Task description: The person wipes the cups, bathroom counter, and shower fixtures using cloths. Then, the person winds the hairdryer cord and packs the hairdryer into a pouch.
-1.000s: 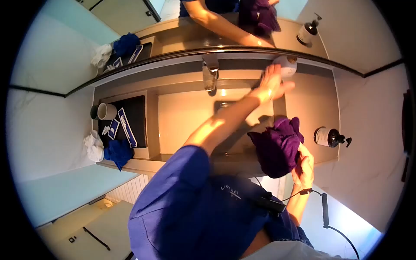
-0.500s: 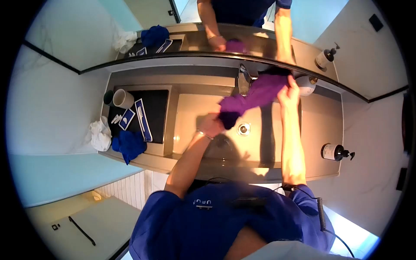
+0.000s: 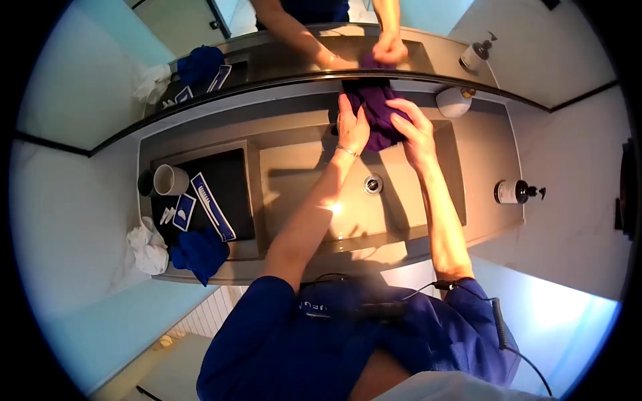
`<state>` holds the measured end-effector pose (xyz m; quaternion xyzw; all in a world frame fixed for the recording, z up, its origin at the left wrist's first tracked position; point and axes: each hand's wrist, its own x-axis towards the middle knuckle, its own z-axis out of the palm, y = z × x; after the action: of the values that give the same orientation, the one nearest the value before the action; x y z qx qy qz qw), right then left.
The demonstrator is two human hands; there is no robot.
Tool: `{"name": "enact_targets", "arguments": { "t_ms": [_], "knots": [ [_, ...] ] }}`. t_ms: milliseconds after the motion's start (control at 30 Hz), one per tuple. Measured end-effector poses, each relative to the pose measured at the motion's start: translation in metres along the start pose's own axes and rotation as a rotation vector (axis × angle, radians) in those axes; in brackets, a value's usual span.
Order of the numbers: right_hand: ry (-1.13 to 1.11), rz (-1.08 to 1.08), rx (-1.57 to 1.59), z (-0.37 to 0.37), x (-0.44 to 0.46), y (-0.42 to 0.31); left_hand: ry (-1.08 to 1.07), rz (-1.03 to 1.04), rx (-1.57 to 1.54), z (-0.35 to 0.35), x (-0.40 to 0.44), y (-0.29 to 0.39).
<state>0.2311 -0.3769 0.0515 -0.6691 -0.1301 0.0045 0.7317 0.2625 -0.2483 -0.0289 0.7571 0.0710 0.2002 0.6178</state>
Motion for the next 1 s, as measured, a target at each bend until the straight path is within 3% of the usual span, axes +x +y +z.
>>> {"name": "enact_targets", "arguments": {
  "t_ms": [100,167,200,267,300,333,367,467,500,567,633,667,700,800,833,900,967,1000],
  "knots": [
    [0.236,0.056,0.541,-0.024,-0.06,0.006,-0.254,-0.056,-0.559,-0.043,-0.037,0.0],
    [0.461,0.058,1.018,-0.065,-0.09,0.021,-0.441,-0.423,-0.734,-0.083,-0.071,-0.015],
    [0.574,0.117,1.161,-0.09,-0.103,0.033,-0.482,-0.535,-0.644,-0.1,-0.093,-0.052],
    [0.838,0.125,1.113,-0.107,-0.111,0.041,-0.543,-0.621,-0.557,-0.117,-0.111,-0.064],
    [0.998,0.141,1.079,-0.108,-0.11,0.043,-0.649,-0.78,-0.556,-0.13,-0.114,-0.026],
    [0.894,0.107,1.208,-0.131,-0.118,0.076,-0.746,-0.937,-0.549,-0.132,-0.114,-0.005],
    [1.126,0.208,1.147,-0.111,-0.101,0.061,-0.741,-0.93,-0.544,-0.123,-0.113,-0.004],
    [0.885,0.285,1.508,-0.167,-0.077,0.144,-0.692,-0.677,-0.714,-0.088,-0.111,-0.021],
    [1.044,0.118,1.194,-0.161,-0.05,0.141,-0.705,-0.741,-0.871,-0.078,-0.107,-0.021],
    [0.967,0.11,1.05,-0.166,-0.009,0.153,-0.794,-0.81,-0.981,-0.057,-0.091,-0.022],
    [0.789,0.19,1.009,-0.15,0.013,0.165,-0.613,-0.813,-1.211,-0.037,-0.084,-0.018],
    [0.703,0.23,0.974,-0.131,0.015,0.169,-0.37,-1.094,-1.428,-0.036,-0.081,-0.022],
    [0.624,0.275,0.949,-0.111,0.015,0.173,-0.359,-0.998,-1.589,-0.045,-0.082,-0.025],
    [0.395,0.414,0.88,-0.036,0.009,0.17,-0.367,-0.808,-1.533,-0.094,-0.086,-0.032],
    [0.322,0.461,0.863,-0.012,0.007,0.169,-0.33,-0.54,-0.857,-0.122,-0.102,-0.047],
    [0.201,0.511,0.793,0.034,0.013,0.167,-0.087,-0.888,-0.791,-0.169,-0.118,-0.047],
    [0.142,0.458,0.506,0.084,0.031,0.181,-0.099,-0.894,-0.467,-0.214,-0.146,-0.033],
    [0.156,0.446,0.344,0.118,0.041,0.198,-0.061,-0.849,-0.466,-0.228,-0.164,-0.023]
  ]
}}
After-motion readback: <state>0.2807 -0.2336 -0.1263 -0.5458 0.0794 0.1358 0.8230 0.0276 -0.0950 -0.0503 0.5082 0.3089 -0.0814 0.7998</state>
